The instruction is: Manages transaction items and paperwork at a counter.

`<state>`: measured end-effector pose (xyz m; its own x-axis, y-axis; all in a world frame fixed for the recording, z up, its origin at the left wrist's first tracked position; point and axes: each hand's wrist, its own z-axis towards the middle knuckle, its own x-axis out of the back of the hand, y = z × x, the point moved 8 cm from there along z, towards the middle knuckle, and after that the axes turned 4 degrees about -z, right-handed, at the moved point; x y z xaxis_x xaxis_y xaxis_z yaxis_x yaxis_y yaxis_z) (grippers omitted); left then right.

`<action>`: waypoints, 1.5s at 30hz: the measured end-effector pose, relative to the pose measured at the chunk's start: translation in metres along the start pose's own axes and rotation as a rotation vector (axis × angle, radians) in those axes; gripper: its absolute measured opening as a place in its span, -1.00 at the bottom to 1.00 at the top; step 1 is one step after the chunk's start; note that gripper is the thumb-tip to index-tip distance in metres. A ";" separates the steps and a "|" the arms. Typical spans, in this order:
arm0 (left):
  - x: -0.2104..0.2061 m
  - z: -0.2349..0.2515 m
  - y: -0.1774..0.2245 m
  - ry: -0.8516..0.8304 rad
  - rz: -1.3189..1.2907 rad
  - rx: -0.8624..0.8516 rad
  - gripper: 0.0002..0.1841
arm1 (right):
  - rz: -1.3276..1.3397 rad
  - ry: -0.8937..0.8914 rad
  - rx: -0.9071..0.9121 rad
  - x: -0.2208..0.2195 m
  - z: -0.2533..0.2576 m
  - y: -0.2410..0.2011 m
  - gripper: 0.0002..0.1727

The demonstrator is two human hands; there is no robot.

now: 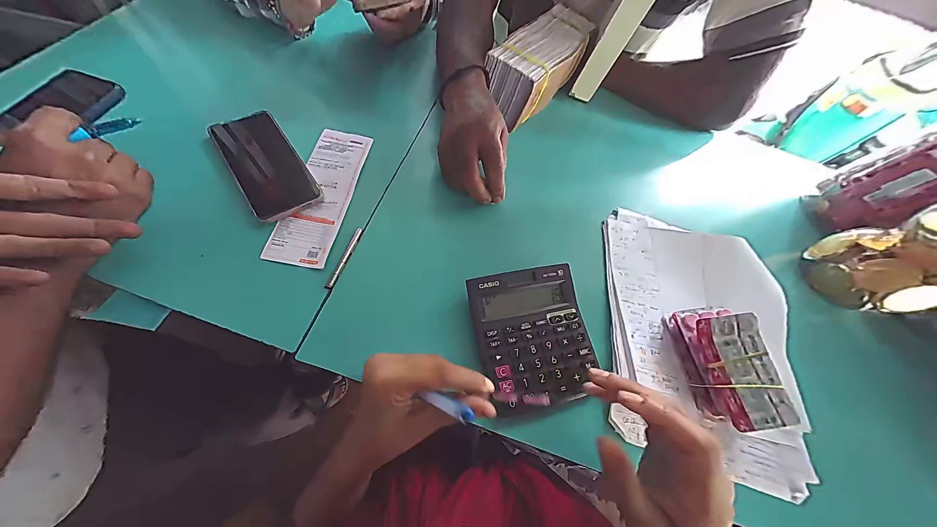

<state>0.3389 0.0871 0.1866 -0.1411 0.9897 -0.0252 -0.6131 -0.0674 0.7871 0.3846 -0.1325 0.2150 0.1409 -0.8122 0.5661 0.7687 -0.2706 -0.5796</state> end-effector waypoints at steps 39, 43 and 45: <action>-0.011 -0.011 -0.004 0.372 -0.178 0.282 -0.82 | -0.464 -0.138 -0.347 -0.035 -0.169 0.055 -0.74; -0.003 -0.021 0.003 0.299 -0.178 0.331 -0.76 | -0.583 -0.117 -0.358 -0.039 -0.174 0.038 -0.78; 0.005 -0.026 0.008 0.273 -0.148 0.340 -0.75 | -0.628 -0.142 -0.374 -0.042 -0.179 0.027 -0.75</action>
<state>0.3125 0.0884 0.1769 -0.2990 0.9128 -0.2782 -0.3591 0.1625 0.9191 0.2877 -0.1986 0.0710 -0.1562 -0.3784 0.9124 0.4707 -0.8406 -0.2681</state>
